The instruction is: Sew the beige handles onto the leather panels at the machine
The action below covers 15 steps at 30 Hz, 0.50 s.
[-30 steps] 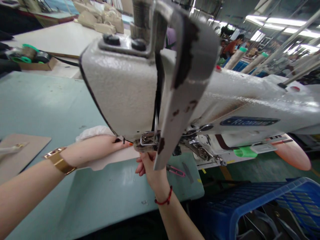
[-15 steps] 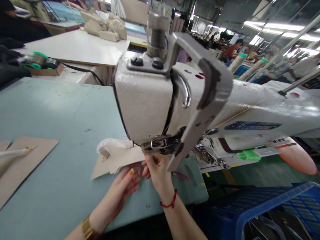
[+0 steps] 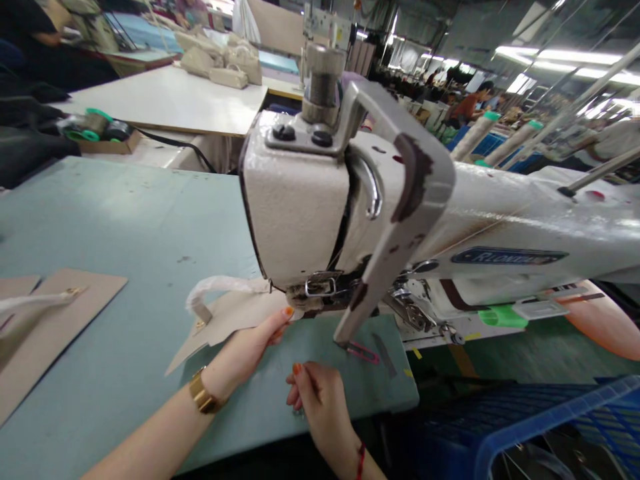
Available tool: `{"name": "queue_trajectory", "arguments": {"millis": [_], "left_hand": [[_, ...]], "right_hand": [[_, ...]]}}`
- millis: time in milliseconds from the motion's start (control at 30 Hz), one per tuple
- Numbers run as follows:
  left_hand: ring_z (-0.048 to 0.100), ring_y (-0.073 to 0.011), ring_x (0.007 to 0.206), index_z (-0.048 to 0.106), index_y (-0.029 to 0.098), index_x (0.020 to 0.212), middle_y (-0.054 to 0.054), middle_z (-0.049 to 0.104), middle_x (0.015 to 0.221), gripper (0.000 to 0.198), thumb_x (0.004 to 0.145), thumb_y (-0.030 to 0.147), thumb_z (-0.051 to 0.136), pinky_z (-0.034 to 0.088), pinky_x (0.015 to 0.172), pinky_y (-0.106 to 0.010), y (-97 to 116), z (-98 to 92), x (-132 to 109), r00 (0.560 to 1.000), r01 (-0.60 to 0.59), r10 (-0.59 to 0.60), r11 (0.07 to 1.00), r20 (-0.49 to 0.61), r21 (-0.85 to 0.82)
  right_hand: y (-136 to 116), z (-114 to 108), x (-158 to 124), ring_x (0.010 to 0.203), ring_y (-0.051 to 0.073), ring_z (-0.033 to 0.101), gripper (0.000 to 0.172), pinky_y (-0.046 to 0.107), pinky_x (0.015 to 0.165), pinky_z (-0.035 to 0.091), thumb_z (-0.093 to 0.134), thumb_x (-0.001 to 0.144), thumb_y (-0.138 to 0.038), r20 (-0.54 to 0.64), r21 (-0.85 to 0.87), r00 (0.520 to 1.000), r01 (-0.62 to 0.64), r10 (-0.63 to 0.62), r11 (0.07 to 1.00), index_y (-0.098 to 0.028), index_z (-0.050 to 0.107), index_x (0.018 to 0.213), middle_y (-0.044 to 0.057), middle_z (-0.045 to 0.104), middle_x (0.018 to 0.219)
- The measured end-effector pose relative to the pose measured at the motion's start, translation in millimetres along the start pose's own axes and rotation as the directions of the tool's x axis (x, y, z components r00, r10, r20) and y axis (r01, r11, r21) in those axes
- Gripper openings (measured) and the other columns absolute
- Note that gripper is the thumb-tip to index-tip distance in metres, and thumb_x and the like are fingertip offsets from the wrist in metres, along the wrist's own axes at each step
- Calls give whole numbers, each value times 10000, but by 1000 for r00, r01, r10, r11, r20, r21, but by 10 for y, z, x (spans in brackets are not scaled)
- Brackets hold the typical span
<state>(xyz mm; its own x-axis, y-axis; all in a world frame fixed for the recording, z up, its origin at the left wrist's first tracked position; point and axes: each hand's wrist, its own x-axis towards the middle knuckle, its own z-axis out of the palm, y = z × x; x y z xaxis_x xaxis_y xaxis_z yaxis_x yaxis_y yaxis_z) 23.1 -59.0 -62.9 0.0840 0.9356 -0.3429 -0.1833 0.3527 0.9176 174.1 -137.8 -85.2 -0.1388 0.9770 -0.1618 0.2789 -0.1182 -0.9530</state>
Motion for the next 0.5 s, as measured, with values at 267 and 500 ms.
{"name": "queue_trajectory", "arguments": {"millis": [267,500], "left_hand": [[380,-104,520,552,176,615,43,480,566,319,747,413,718,316,493,-215,16,22,70,1000,-13,12,998,-13,-68],[353,-101,499,545,184,620,51,467,553,297,736,397,717,286,469,-224,27,30,164,997,-63,60,996,-46,-58]], "right_hand": [[350,1,-141,577,124,541,399,243,601,322,351,984,-271,41,-350,971,234,-235,907,-165,531,643,22,567,593],[318,8,-153,573,122,521,383,247,594,310,341,979,-236,45,-389,960,270,-275,881,-168,516,645,18,549,593]]}}
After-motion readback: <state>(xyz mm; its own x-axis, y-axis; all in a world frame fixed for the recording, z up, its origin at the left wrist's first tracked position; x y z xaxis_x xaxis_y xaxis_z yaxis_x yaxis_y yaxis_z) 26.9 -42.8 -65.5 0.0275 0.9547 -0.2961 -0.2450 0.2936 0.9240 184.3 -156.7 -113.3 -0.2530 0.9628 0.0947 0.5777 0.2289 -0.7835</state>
